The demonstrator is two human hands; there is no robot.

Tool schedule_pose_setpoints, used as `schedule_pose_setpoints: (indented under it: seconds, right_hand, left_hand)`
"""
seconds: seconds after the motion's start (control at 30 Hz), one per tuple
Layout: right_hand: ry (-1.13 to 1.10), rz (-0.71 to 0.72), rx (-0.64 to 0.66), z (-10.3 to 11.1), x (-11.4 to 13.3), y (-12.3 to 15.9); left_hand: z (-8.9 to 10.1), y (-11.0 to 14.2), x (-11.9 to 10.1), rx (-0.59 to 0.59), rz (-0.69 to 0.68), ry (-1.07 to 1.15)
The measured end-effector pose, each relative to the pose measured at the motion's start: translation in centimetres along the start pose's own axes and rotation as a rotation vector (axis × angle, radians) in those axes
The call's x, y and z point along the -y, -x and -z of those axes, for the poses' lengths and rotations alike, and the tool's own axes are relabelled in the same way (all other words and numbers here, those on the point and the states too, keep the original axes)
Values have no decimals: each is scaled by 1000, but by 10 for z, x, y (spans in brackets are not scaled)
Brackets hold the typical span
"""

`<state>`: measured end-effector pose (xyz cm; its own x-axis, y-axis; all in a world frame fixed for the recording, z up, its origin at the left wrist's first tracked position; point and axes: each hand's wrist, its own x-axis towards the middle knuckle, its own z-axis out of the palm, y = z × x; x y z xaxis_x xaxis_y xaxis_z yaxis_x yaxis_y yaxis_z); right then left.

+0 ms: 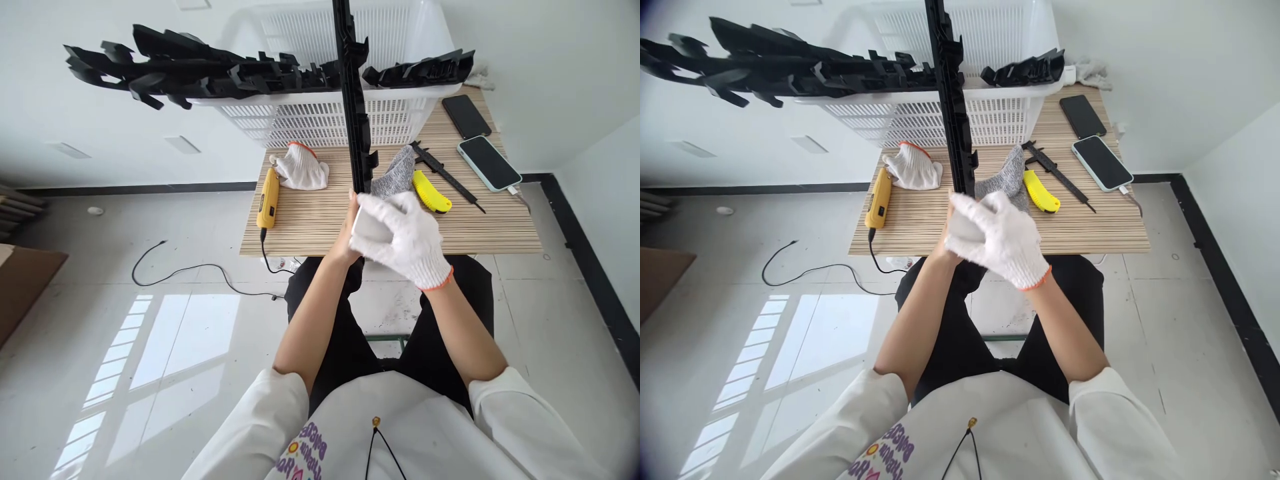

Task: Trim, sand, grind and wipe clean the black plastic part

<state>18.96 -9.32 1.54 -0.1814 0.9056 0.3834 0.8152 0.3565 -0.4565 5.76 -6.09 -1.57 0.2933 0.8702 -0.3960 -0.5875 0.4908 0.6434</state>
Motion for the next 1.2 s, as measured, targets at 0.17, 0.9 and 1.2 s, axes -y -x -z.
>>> schedule_pose_setpoints:
  seconds: [0.17,0.9,1.2]
  right_hand:
    - [-118,-240,-162,6,-30,-2]
    - [246,-337,146,3,-29,6]
    - [-17,-151,-48,16,-25,24]
  left_hand:
    - [-2,-8,2,129,-246,63]
    - [0,-6,1,138,-254,87]
    - [1,-8,2,123,-245,51]
